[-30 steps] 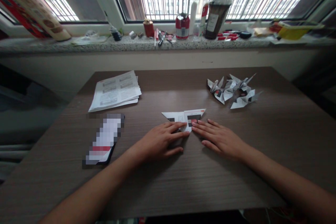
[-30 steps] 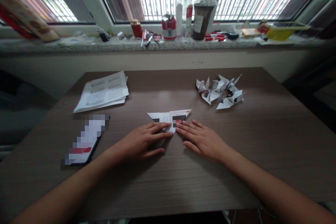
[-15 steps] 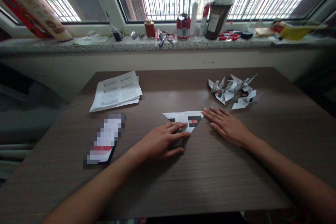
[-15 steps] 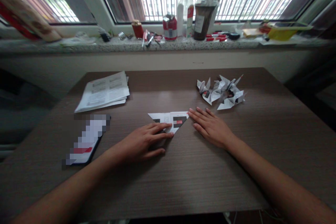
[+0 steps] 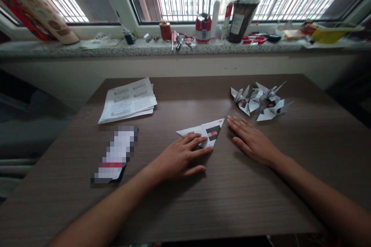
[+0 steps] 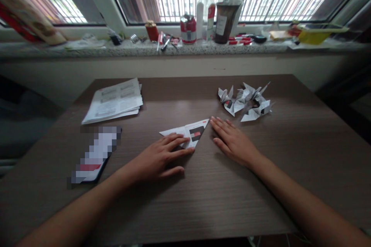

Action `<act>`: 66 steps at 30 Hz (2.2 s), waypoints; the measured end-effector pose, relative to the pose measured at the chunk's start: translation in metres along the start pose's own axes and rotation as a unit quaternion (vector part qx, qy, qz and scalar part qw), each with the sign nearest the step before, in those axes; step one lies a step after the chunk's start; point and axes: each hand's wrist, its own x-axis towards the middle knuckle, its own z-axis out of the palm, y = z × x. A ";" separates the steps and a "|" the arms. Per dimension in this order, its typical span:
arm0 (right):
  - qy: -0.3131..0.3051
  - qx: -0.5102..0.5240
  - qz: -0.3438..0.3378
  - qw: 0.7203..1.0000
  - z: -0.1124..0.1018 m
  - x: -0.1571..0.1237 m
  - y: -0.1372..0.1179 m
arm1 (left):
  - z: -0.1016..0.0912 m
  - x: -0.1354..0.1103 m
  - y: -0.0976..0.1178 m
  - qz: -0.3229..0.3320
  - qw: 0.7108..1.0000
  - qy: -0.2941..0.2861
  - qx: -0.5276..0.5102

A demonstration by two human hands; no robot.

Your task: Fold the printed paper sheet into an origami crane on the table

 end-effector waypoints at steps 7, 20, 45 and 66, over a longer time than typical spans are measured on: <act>-0.060 0.012 -0.096 0.994 0.005 0.004 -0.028 | 0.006 0.001 0.000 0.013 1.000 0.020 -0.017; -0.030 0.026 -0.096 0.995 0.004 0.019 -0.031 | 0.003 0.000 0.000 0.013 1.000 0.007 -0.011; -0.052 -0.004 -0.133 0.990 0.014 0.029 -0.034 | 0.004 -0.004 0.003 -0.011 1.000 0.007 -0.013; -0.082 -0.006 -0.109 0.991 0.005 0.012 -0.001 | -0.002 -0.003 0.006 -0.015 1.000 -0.008 -0.023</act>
